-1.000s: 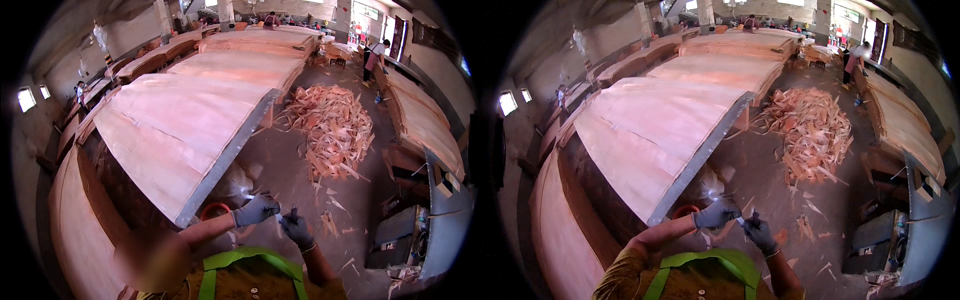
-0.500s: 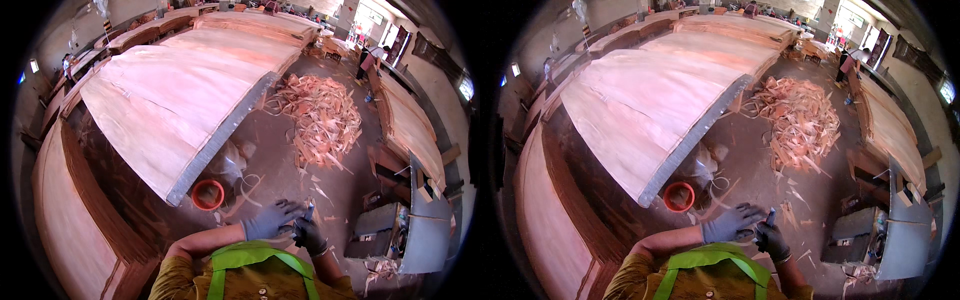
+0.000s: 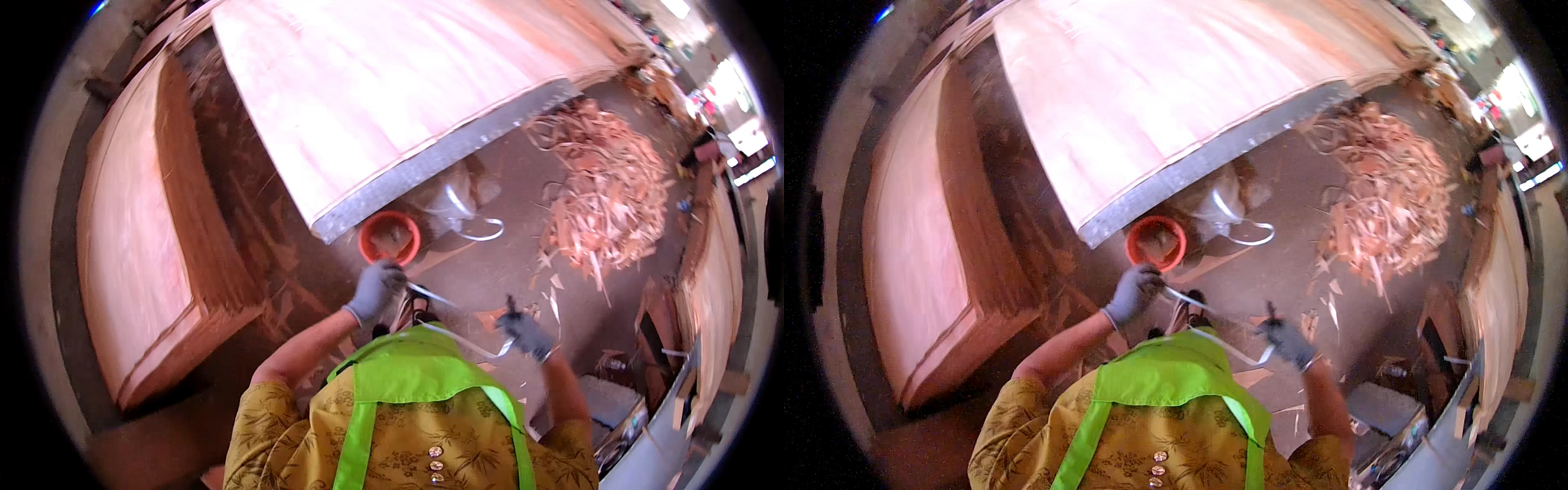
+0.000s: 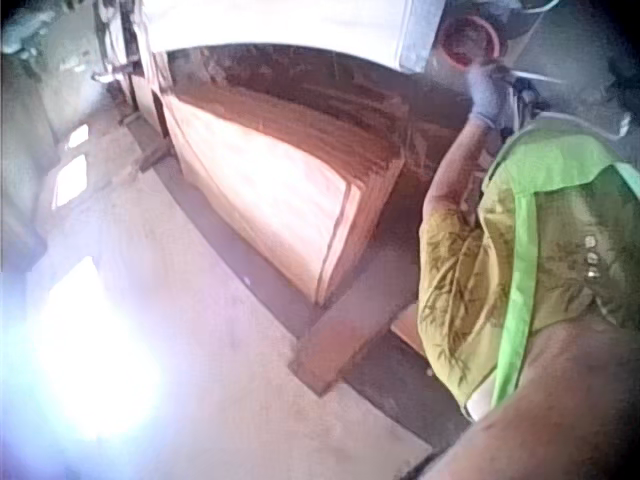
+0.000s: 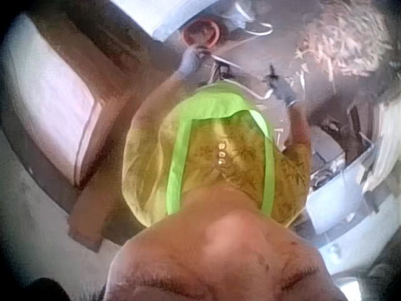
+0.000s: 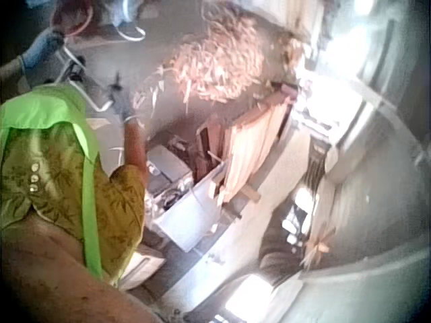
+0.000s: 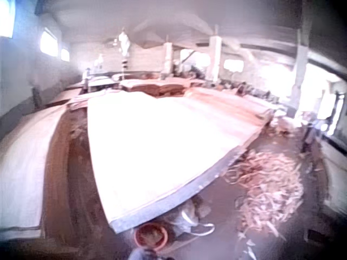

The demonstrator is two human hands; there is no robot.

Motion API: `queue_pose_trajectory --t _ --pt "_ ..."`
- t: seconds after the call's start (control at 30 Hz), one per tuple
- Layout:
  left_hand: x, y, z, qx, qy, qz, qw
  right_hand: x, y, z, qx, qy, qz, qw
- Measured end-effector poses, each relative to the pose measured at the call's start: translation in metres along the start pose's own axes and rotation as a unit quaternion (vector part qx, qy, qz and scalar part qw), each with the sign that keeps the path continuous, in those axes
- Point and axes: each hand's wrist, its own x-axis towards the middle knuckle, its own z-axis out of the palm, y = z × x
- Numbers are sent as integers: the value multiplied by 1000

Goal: The person joins wood veneer sheets using adhesive strips and a small hand blade, then flips and stacks the joined sheets.

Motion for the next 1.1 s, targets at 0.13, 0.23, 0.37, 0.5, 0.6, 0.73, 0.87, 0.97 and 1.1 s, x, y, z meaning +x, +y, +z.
queue_pose_trajectory --t 0.13,0.23,0.37,0.5,0.6,0.73,0.87,0.97,1.1 --pt "-3 -105 13 35 145 -205 967 58 125 -128 -33 254 322 911" --pt "20 -111 23 159 188 -311 918 144 60 -182 288 502 102 809" --pt "55 -132 51 300 144 -387 860 213 26 -123 331 420 78 842" --pt "73 -158 66 361 128 -429 818 276 61 35 374 185 183 890" --pt "72 -167 70 388 126 -425 808 300 30 95 401 116 214 883" --pt "72 -162 75 324 256 -361 836 317 85 173 326 150 152 921" --pt "54 -187 80 382 158 -431 802 331 68 176 420 165 191 872" --pt "40 -141 12 179 91 -473 858 334 73 158 430 155 191 869" --pt "-117 -156 -102 320 211 -454 805 334 51 150 391 146 223 881"
